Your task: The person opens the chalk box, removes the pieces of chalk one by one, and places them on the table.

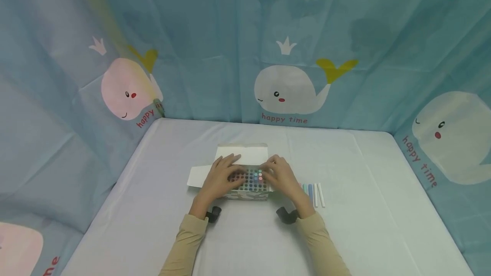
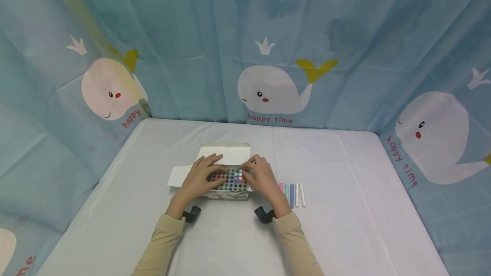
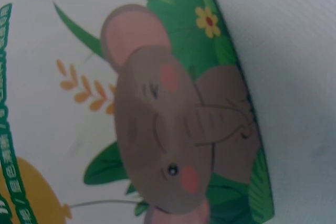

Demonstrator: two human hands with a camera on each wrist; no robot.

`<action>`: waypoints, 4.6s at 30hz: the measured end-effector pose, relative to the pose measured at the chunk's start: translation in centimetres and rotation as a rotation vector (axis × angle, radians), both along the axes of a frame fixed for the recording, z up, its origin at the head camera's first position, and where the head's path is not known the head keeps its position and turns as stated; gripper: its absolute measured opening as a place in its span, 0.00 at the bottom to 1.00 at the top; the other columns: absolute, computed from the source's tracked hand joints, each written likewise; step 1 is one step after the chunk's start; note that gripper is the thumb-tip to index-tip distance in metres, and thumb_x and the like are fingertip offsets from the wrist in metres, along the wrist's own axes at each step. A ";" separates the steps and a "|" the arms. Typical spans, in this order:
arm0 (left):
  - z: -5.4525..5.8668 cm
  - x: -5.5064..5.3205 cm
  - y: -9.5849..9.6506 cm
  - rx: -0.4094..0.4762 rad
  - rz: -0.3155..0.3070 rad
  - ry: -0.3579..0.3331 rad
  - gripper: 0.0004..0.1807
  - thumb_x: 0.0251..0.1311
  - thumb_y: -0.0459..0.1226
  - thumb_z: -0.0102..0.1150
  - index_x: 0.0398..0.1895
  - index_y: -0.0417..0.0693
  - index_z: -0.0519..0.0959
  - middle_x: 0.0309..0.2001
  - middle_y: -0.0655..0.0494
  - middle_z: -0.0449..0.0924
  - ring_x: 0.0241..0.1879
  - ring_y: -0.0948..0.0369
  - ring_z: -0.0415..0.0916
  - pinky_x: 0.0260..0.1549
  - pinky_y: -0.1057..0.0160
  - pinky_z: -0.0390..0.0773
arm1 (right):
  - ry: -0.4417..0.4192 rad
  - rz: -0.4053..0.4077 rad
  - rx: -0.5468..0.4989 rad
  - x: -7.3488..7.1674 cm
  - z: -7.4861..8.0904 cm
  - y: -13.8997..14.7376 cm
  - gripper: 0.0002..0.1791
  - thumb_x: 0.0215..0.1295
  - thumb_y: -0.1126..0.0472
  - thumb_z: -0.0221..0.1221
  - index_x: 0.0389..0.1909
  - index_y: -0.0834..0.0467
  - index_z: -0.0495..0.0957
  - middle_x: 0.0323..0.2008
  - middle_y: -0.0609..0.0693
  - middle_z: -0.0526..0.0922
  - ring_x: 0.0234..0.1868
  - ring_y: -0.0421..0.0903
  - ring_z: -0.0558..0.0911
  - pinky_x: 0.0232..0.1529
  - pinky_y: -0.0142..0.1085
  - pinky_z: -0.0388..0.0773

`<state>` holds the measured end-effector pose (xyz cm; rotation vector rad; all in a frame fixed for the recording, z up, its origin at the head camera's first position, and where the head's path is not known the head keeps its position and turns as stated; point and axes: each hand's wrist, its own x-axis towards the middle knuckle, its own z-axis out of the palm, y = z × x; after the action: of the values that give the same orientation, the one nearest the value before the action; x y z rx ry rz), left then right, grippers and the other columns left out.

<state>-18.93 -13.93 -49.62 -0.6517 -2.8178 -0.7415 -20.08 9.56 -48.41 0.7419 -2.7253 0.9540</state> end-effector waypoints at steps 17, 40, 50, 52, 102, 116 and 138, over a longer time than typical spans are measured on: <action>0.2 0.2 0.0 0.001 0.009 0.000 0.13 0.54 0.54 0.61 0.42 0.64 0.81 0.66 0.56 0.64 0.69 0.53 0.54 0.72 0.49 0.44 | 0.084 -0.013 0.034 0.1 -0.5 -0.2 0.08 0.61 0.57 0.60 0.40 0.53 0.79 0.39 0.47 0.74 0.38 0.44 0.71 0.37 0.35 0.71; 0.1 0.1 0.1 0.012 -0.010 0.026 0.13 0.53 0.52 0.63 0.41 0.63 0.81 0.66 0.55 0.64 0.69 0.51 0.55 0.72 0.47 0.46 | 0.154 -0.006 -0.331 0.2 0.5 -0.1 0.07 0.64 0.61 0.57 0.42 0.56 0.78 0.32 0.46 0.83 0.38 0.43 0.80 0.49 0.45 0.78; 0.1 0.2 0.0 0.005 -0.005 0.018 0.13 0.54 0.53 0.61 0.41 0.64 0.81 0.66 0.55 0.64 0.69 0.52 0.54 0.72 0.49 0.45 | 0.178 -0.121 -0.416 0.5 1.5 0.2 0.08 0.64 0.61 0.57 0.42 0.56 0.78 0.34 0.47 0.83 0.38 0.43 0.79 0.47 0.41 0.75; 0.1 0.2 0.0 0.006 -0.005 0.017 0.13 0.55 0.53 0.61 0.42 0.64 0.81 0.66 0.55 0.64 0.69 0.52 0.54 0.72 0.49 0.45 | 0.174 -0.133 -0.411 0.5 1.6 0.3 0.07 0.64 0.61 0.57 0.42 0.56 0.78 0.34 0.47 0.83 0.38 0.42 0.79 0.46 0.40 0.75; 0.0 0.0 0.0 0.002 -0.007 0.016 0.13 0.55 0.53 0.61 0.42 0.65 0.80 0.66 0.56 0.64 0.69 0.53 0.54 0.72 0.49 0.46 | -0.445 -0.400 0.070 1.7 0.1 16.2 0.19 0.65 0.52 0.54 0.39 0.67 0.77 0.34 0.60 0.82 0.37 0.54 0.78 0.39 0.50 0.79; -0.1 0.2 -0.1 0.004 0.008 -0.002 0.13 0.55 0.54 0.60 0.41 0.65 0.81 0.67 0.58 0.63 0.69 0.54 0.53 0.73 0.51 0.44 | -0.520 -0.401 0.092 1.7 -1.1 16.4 0.17 0.62 0.54 0.57 0.34 0.67 0.78 0.30 0.57 0.82 0.35 0.53 0.80 0.40 0.54 0.79; -0.2 0.4 -0.1 0.014 -0.002 0.024 0.13 0.55 0.53 0.61 0.42 0.64 0.81 0.66 0.57 0.64 0.69 0.55 0.54 0.72 0.50 0.45 | -0.384 -0.430 0.077 1.7 -1.0 15.5 0.17 0.66 0.54 0.53 0.44 0.64 0.75 0.40 0.63 0.80 0.41 0.59 0.78 0.39 0.52 0.80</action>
<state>-18.58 -14.05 -49.84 -0.6573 -2.7880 -0.7486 -18.41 25.06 -49.39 -0.0417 -3.0670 0.9678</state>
